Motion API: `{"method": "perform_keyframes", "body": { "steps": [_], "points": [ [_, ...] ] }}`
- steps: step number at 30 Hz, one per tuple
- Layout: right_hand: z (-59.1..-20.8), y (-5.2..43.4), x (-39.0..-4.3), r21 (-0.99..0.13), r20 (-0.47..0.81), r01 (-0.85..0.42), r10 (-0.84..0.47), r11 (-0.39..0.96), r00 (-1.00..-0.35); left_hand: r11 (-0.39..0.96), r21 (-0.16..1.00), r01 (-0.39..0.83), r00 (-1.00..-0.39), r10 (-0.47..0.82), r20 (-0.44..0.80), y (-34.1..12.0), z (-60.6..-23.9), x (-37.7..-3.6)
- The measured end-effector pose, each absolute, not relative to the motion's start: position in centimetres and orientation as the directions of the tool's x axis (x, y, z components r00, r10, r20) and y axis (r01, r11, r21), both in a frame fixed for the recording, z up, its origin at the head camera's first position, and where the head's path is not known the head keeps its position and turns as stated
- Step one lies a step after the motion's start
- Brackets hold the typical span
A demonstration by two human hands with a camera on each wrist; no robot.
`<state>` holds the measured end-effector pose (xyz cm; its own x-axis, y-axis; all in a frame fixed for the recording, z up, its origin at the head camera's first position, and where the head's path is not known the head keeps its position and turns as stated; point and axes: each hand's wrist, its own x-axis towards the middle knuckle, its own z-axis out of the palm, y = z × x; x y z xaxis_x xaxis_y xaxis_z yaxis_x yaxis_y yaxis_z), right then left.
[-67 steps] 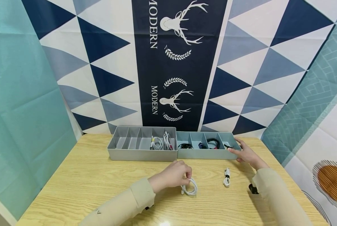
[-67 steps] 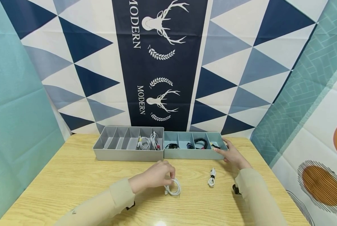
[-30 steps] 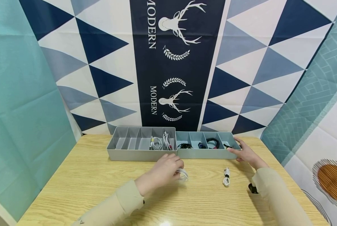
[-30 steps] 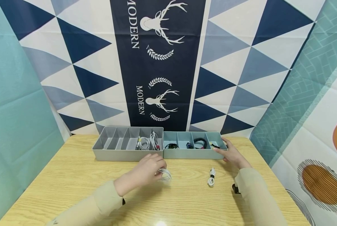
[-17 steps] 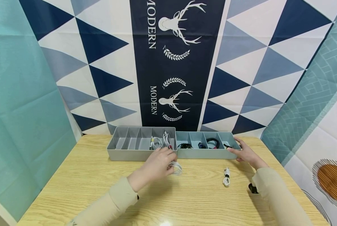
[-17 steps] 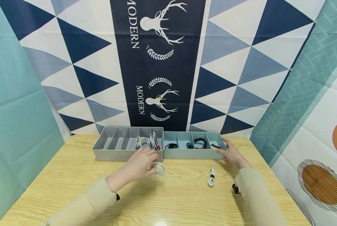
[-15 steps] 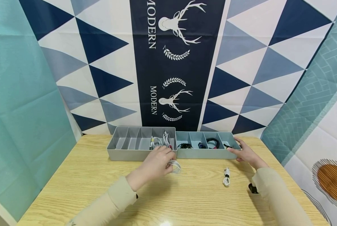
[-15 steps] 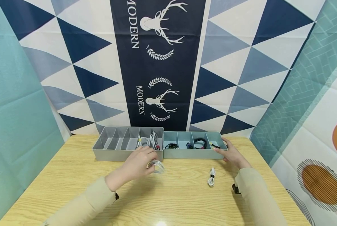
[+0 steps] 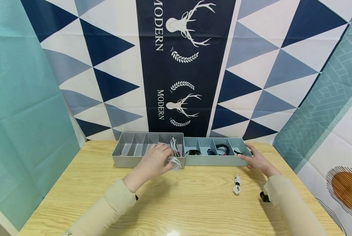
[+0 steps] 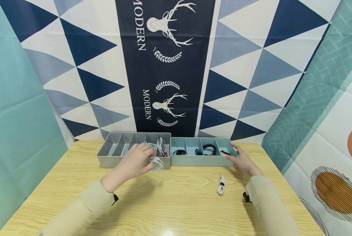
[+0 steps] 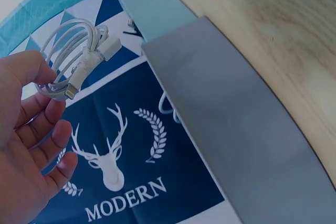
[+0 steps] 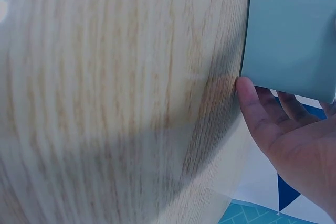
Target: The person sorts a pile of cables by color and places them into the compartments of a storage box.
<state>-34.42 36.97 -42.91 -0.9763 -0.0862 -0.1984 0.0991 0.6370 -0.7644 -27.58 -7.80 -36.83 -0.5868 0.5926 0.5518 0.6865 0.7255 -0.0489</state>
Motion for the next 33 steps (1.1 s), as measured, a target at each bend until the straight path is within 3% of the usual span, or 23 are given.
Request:
{"method": "perform_keyframes", "body": {
  "steps": [33],
  "points": [
    [-43.0, 37.0, -34.4, -0.757, -0.185, 0.089, -0.082, 0.647, -0.979, 0.815, 0.02, 0.579, -0.644, 0.443, 0.624, -13.0, -34.1, -30.7]
  ]
}}
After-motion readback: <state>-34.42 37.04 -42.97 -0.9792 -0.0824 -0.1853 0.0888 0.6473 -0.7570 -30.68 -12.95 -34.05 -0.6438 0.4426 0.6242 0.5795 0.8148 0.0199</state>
